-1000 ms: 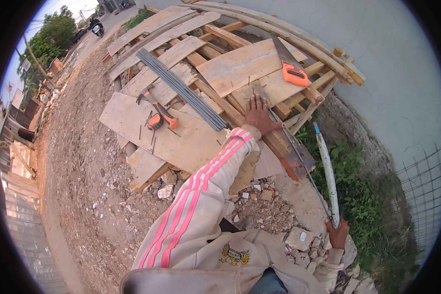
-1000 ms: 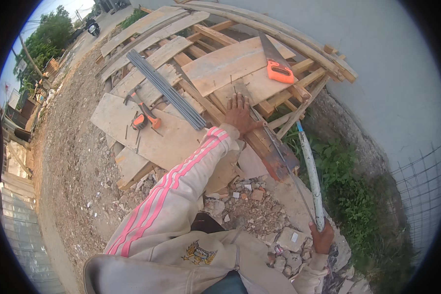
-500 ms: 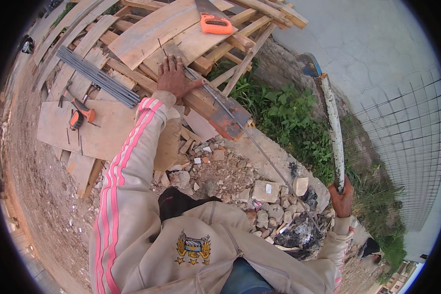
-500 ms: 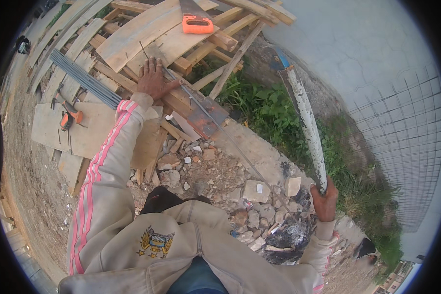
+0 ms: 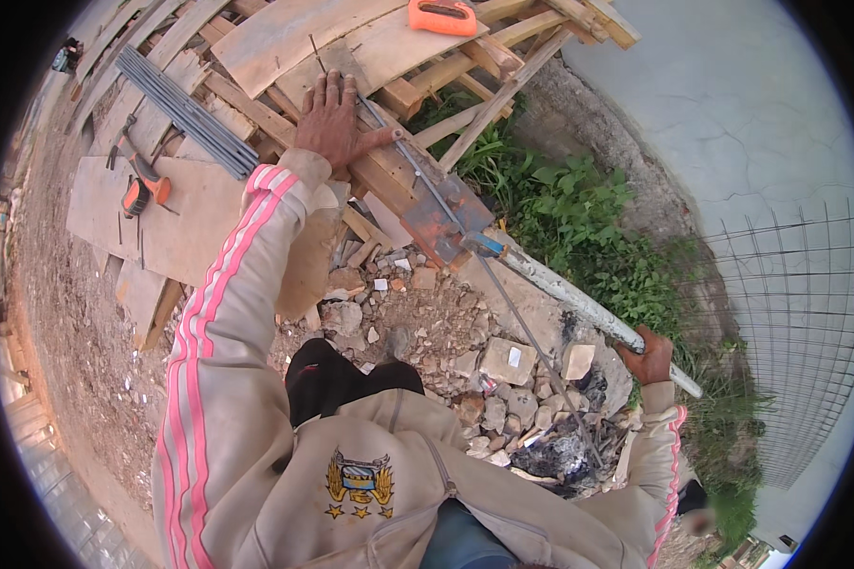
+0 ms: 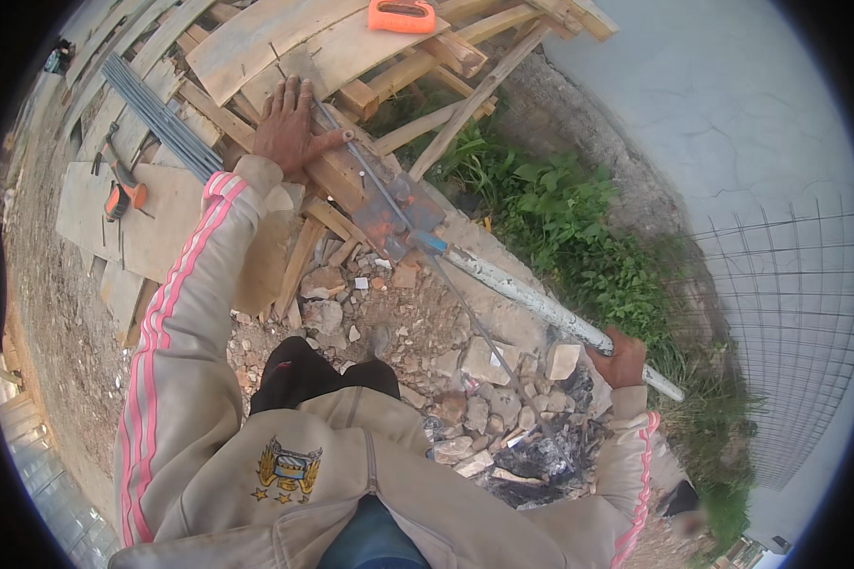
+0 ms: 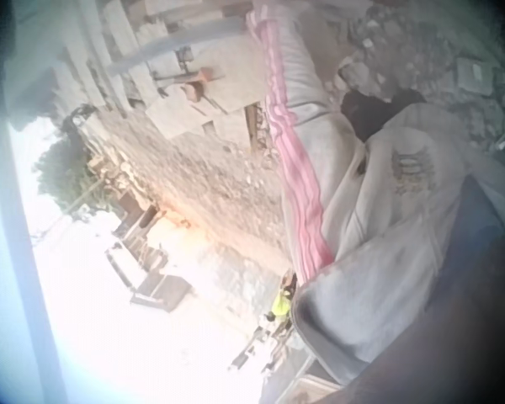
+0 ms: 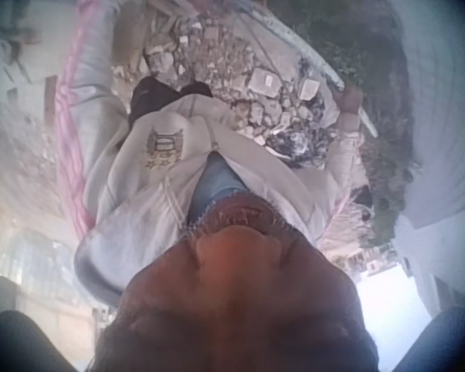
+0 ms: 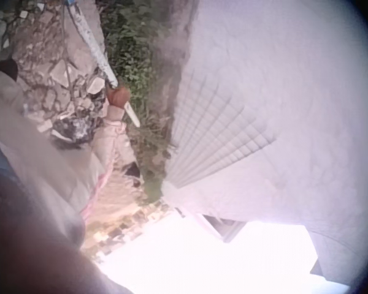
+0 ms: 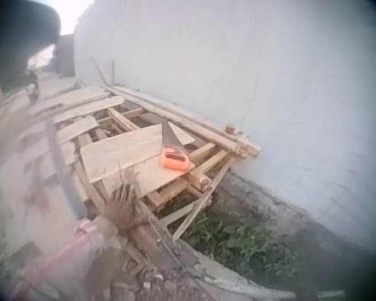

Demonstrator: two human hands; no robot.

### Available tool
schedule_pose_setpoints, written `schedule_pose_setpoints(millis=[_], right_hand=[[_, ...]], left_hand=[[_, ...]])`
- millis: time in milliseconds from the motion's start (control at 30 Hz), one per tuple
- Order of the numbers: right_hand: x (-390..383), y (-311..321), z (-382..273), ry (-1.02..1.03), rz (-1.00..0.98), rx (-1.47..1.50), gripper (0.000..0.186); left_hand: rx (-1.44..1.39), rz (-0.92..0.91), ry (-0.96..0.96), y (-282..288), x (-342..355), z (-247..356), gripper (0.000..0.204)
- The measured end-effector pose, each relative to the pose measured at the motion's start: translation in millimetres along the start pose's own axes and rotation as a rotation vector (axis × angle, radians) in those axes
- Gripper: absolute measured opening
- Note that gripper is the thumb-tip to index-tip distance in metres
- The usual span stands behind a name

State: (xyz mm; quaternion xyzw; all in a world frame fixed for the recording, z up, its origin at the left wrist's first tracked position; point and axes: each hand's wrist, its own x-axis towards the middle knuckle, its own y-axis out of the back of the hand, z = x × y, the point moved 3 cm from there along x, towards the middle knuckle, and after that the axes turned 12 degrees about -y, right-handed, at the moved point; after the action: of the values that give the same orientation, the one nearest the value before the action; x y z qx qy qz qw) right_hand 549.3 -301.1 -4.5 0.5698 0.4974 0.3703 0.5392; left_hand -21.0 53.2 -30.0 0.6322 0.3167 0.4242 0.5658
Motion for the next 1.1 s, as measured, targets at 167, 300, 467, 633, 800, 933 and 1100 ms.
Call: schedule_pose_setpoints(millis=[167, 300, 467, 633, 800, 933, 1100], right_hand=[[51.1, 4.8, 4.4, 0.11, 0.029, -0.07, 0.039], [101.1, 3.2, 27.1, 0.239, 0.054, -0.113, 0.044], [177.1, 5.4, 17.6, 0.249, 0.064, -0.184, 0.05], [215.2, 10.4, 7.4, 0.298, 0.054, -0.17, 0.048], [227.8, 0.6, -15.1, 0.273, -0.03, -0.193, 0.049], [220.1, -4.9, -10.0, 0.239, 0.007, -0.163, 0.051], [190.8, -8.7, 6.0, 0.191, 0.079, -0.145, 0.053]], left_hand=[[0.051, -0.031, 0.0, 2.7, -2.8, 1.3, 0.127], [0.055, -0.024, -0.004, 2.2, 0.9, 1.6, 0.127], [0.069, -0.022, -0.001, -2.3, -1.3, -0.1, 0.127], [0.068, -0.019, -0.017, -3.8, 3.8, 2.7, 0.126], [0.039, -0.006, -0.008, -5.5, 0.1, -1.5, 0.13], [0.062, 0.01, -0.032, -1.2, 0.4, 3.3, 0.121], [0.07, 0.016, -0.026, -2.3, -0.6, 3.9, 0.12]])
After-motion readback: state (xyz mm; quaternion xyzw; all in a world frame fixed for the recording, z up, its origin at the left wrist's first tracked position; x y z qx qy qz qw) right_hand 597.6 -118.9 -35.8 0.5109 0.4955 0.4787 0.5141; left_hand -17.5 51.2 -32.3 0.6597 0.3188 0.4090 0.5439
